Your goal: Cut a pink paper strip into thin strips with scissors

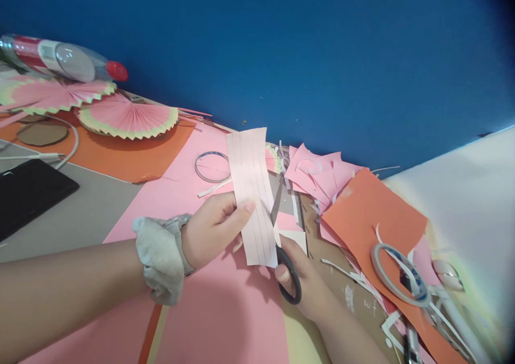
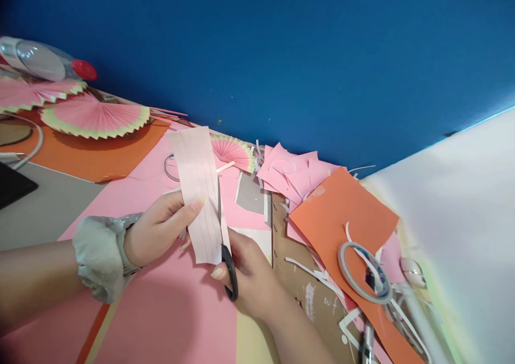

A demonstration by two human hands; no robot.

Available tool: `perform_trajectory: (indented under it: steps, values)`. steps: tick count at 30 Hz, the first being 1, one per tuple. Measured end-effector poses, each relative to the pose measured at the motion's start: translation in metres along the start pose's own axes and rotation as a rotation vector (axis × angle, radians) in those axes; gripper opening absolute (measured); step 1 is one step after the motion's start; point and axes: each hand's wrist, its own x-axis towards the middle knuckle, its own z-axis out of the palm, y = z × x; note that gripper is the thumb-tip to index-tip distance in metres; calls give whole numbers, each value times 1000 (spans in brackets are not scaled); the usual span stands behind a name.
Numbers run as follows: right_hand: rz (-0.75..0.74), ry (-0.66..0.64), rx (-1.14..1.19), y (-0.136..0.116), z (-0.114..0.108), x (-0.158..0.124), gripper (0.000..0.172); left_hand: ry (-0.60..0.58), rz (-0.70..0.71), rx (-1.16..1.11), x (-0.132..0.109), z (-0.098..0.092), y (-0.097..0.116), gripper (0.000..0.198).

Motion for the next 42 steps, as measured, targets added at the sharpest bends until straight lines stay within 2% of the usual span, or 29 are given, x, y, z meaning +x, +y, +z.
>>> perform_trajectory:
  steps: [7,18,24,30,42]
  values:
    - [-65,-15,1,-1,-1,4,57,45,-19,41,0,0,-1,46]
    - [-17,15,22,1,0,1,58,41,-17,29,0,0,-3,46]
    - [-16,-17,57,1,-2,4,53,39,9,-1,0,0,-4,45]
    - [23,37,22,6,-2,1,55,42,-4,-6,0,1,-4,46]
    - [39,-19,59,4,-4,4,53,44,-6,14,0,-1,-3,47]
